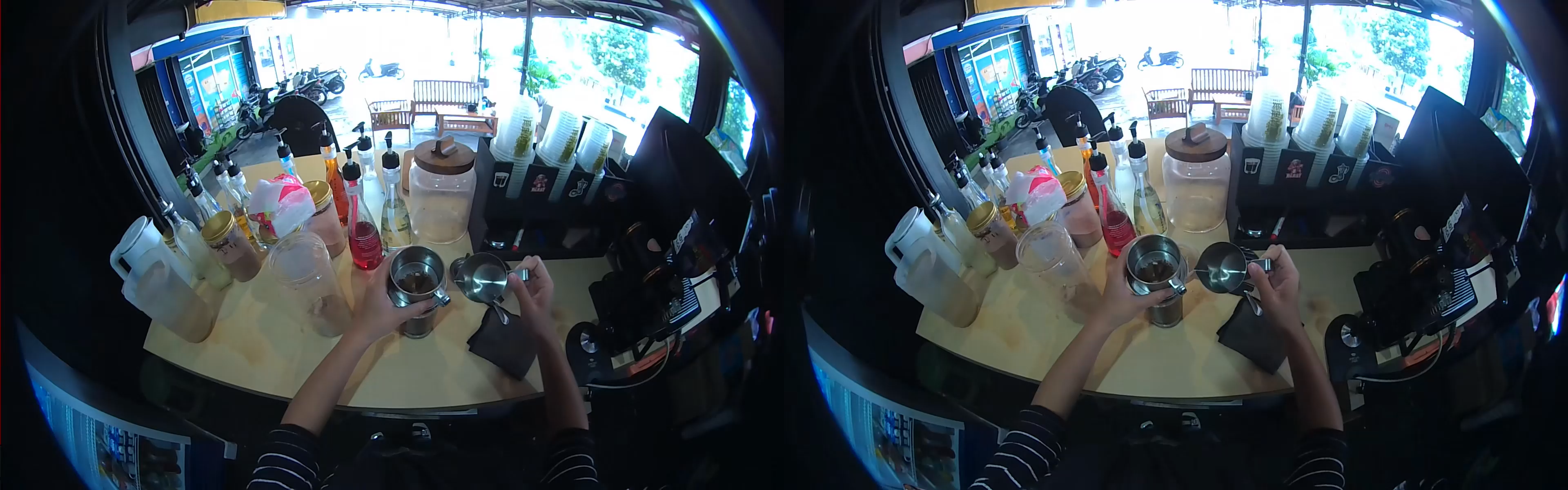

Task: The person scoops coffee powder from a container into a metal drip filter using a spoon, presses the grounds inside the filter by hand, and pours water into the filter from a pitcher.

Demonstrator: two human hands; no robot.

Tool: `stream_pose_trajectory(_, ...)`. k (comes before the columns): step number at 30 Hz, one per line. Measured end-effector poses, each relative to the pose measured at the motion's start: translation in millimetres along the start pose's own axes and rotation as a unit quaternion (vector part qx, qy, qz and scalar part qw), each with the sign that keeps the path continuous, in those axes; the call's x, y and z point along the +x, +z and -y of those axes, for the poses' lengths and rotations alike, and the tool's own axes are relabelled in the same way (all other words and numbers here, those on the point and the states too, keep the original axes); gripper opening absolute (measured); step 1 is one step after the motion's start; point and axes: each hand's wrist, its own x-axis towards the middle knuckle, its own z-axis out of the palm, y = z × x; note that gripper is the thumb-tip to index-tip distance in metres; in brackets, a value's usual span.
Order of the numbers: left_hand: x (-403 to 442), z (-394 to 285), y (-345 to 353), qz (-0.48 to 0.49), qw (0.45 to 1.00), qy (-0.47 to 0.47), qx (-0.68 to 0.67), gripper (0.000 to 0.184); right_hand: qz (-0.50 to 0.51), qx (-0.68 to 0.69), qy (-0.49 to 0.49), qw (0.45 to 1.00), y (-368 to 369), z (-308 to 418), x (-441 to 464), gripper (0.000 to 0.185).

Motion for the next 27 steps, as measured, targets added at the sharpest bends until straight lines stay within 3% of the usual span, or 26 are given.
stream_pose_trajectory(4,0.1,1.1,0.6,0.002,1.000,0.006,-0.016,0.085,0.053,-0.070,-0.078,0.993,7.5,28.1,23.6,0.014)
stream_pose_trajectory(9,-0.2,1.8,-0.9,0.005,1.000,0.001,0.003,0.086,0.095,-0.081,-0.074,0.989,18.0,44.5,47.0,0.019)
stream_pose_trajectory(11,-0.7,1.0,-1.4,0.002,1.000,0.000,0.016,0.087,0.142,-0.123,-0.115,0.976,26.6,54.6,54.0,0.020)
stream_pose_trajectory(22,0.2,0.9,-0.6,0.003,1.000,-0.011,0.009,0.089,0.185,-0.247,-0.141,0.941,51.5,70.1,75.4,0.021)
stream_pose_trajectory(27,-0.8,-1.7,-2.5,0.011,0.999,-0.019,0.033,0.089,0.222,-0.345,-0.185,0.893,57.5,78.0,80.0,0.023)
